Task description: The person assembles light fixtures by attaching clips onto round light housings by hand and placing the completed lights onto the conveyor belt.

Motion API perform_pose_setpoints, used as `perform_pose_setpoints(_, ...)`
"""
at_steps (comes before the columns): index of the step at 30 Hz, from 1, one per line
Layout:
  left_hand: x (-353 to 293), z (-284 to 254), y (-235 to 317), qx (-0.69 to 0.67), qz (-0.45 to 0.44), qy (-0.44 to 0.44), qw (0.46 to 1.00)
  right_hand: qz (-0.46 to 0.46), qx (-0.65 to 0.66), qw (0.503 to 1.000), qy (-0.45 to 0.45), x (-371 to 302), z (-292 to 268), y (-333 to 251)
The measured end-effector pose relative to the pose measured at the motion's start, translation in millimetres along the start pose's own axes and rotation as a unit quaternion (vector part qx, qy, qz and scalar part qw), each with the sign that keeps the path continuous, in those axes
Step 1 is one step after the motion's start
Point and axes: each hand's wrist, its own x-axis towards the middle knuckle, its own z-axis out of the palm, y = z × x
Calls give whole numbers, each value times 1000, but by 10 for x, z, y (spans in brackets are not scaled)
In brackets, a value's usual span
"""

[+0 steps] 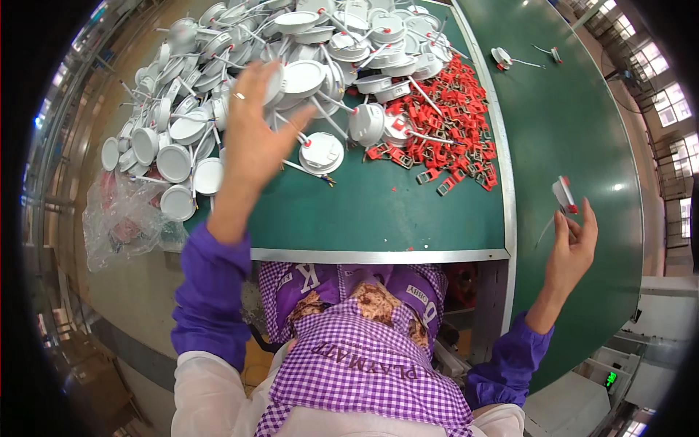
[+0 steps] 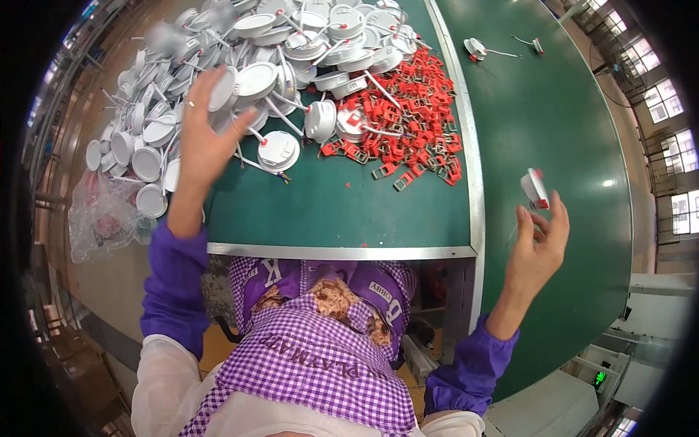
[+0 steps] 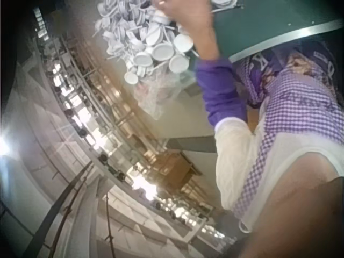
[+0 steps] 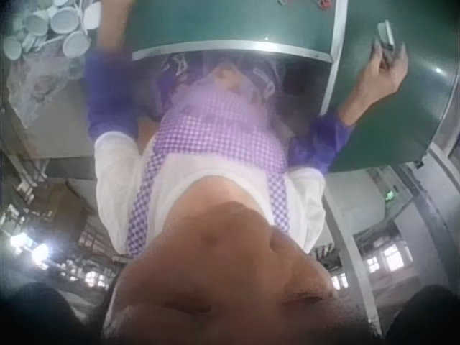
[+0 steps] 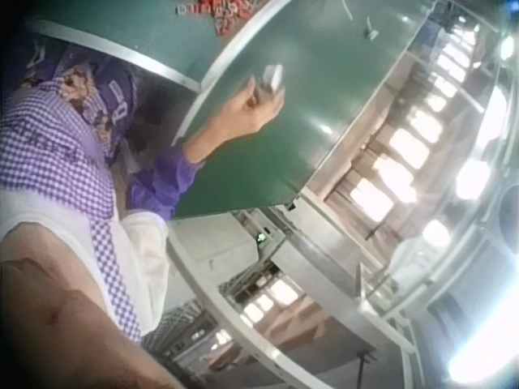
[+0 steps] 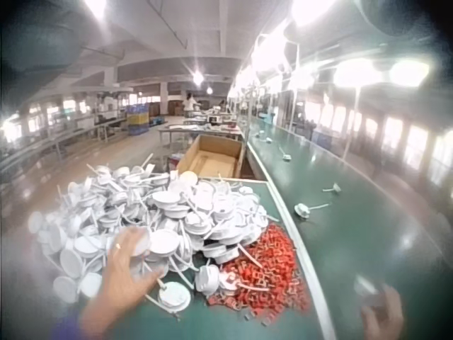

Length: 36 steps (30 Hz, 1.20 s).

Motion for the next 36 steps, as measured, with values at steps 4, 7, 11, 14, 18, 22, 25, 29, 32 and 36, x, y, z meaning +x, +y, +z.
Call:
perform_pose_setpoints(4, 203, 116, -391, 130, 0, -29, 991, -81, 40, 982, -164, -249, 577, -185)
perform_pose_setpoints(7, 247, 181, -431, 95, -41, -121, 987, -152, 8, 962, -226, -495, 1142, -85)
perform_pose_setpoints(11, 158, -46, -166, -44, -69, -77, 994, -258, -91, 939, -211, -554, 1340, -144)
perform_pose_setpoints(14, -63, -187, 247, -243, -162, 1, 957, -254, -173, 913, -268, -564, 1318, -135)
perform_pose_setpoints(18, -499, -198, 620, -547, -335, 14, 767, -228, -154, 920, -277, -583, 1287, -164)
perform_pose_setpoints(22, -881, -23, 757, -590, -404, -1, 699, -160, -21, 955, -247, -695, 1237, -344)
perform_pose_setpoints(25, -1005, 159, 610, -549, -384, 82, 738, -58, 114, 973, -193, -934, 1309, -547)
perform_pose_setpoints(29, -885, 247, 529, -545, -375, 159, 733, -201, 37, 973, -111, -1147, 1645, -562)
perform_pose_setpoints(32, -818, 373, 395, -538, -361, 204, 734, -207, 50, 970, -116, -1112, 1693, -649)
perform_pose_setpoints(36, -686, 385, 181, -528, -342, 182, 756, -58, 289, 923, -248, -1232, 1510, -1024)
